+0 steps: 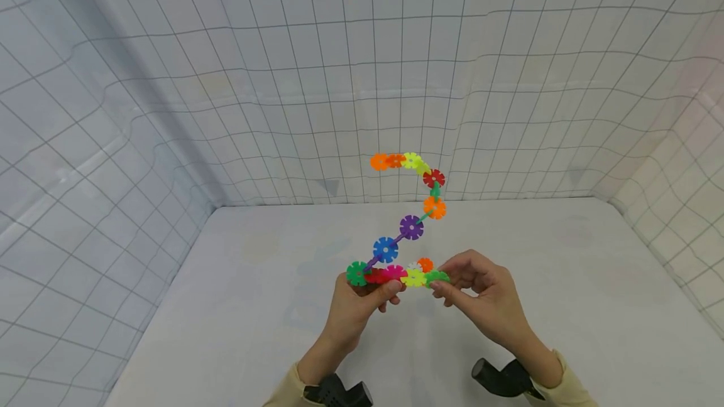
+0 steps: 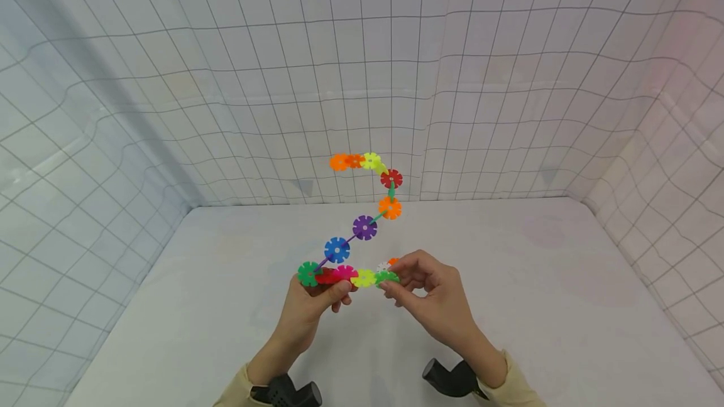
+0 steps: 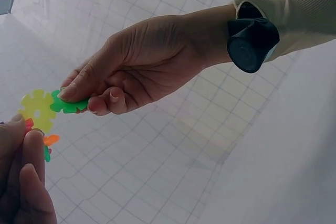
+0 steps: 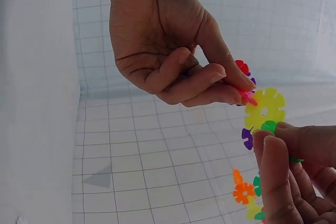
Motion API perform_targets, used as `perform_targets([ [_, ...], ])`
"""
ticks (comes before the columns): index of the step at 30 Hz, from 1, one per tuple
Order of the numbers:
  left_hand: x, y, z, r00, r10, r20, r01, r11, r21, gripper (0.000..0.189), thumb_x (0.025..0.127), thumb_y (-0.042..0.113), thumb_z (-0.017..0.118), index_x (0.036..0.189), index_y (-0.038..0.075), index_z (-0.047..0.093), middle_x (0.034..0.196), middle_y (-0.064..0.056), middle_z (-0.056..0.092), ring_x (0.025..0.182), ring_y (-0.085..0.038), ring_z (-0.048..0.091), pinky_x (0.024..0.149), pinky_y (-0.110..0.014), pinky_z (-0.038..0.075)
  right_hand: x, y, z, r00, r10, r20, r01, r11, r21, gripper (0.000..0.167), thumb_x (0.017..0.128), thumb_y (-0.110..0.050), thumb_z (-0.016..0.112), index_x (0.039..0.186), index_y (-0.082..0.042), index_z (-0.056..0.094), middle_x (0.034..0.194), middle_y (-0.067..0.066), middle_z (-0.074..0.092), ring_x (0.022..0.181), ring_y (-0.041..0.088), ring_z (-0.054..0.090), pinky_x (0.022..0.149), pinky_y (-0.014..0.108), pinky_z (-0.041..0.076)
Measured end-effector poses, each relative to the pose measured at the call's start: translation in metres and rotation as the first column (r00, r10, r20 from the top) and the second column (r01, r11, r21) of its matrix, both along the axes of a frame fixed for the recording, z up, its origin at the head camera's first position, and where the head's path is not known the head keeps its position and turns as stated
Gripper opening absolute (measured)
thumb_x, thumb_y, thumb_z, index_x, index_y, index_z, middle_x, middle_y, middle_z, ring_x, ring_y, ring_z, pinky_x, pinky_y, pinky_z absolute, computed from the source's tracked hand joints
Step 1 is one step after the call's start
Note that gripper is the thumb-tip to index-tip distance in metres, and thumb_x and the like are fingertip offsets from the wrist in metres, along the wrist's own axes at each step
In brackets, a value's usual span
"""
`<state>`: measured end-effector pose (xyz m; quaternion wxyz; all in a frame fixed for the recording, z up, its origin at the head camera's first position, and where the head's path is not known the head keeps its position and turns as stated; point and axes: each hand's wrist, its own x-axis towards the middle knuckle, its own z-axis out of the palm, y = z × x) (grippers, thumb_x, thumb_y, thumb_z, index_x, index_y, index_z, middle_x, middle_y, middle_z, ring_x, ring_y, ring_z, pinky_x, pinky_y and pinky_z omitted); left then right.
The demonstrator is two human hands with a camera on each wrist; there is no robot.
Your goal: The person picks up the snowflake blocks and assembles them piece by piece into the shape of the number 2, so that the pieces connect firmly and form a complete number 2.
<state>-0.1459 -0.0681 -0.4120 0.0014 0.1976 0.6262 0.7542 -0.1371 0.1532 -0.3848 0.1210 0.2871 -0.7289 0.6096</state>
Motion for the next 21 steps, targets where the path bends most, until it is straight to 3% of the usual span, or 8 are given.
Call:
perform_targets([
  [9, 0.0013, 0.0014, -0.0015, 1.000, 0.006, 0.004, -0.006, 1.000, 0.010, 0.024, 0.089, 0.012, 0.068, 0.098, -0.011, 0.067, 0.081, -0.007, 0.070, 0.065, -0.014, 0.064, 0.055, -0.024, 0.049, -0.0006, -0.0001, 0.0014, 0.996, 0.083, -0.034, -0.085, 0.993, -0.085, 0.025, 0.076, 0.021, 0.066, 0.090, 0.000, 0.061, 0.079, 0.013, 0.068, 0.060, 0.024, 0.066, 0.052, 0.035, 0.054],
  [13, 0.0013, 0.0017, -0.0011, 1.000, 0.008, 0.012, -0.008, 1.000, 0.016, 0.025, 0.089, 0.011, 0.068, 0.098, -0.011, 0.066, 0.081, -0.007, 0.070, 0.065, -0.014, 0.064, 0.055, -0.023, 0.049, -0.0018, 0.0005, 0.0011, 0.995, 0.097, -0.035, -0.100, 0.990, -0.100, 0.023, 0.078, 0.020, 0.065, 0.091, 0.001, 0.062, 0.079, 0.012, 0.068, 0.061, 0.023, 0.066, 0.053, 0.036, 0.054],
  [21, 0.0001, -0.0009, 0.0037, 0.997, 0.051, 0.052, -0.052, 0.999, 0.016, 0.026, 0.089, 0.012, 0.068, 0.101, -0.011, 0.066, 0.086, -0.012, 0.071, 0.064, -0.016, 0.063, 0.055, -0.023, 0.049, -0.0012, 0.0016, 0.0022, 0.997, 0.043, -0.066, -0.048, 0.996, -0.078, 0.025, 0.082, 0.021, 0.059, 0.102, 0.005, 0.061, 0.083, 0.010, 0.062, 0.063, 0.019, 0.065, 0.052, 0.032, 0.054],
])
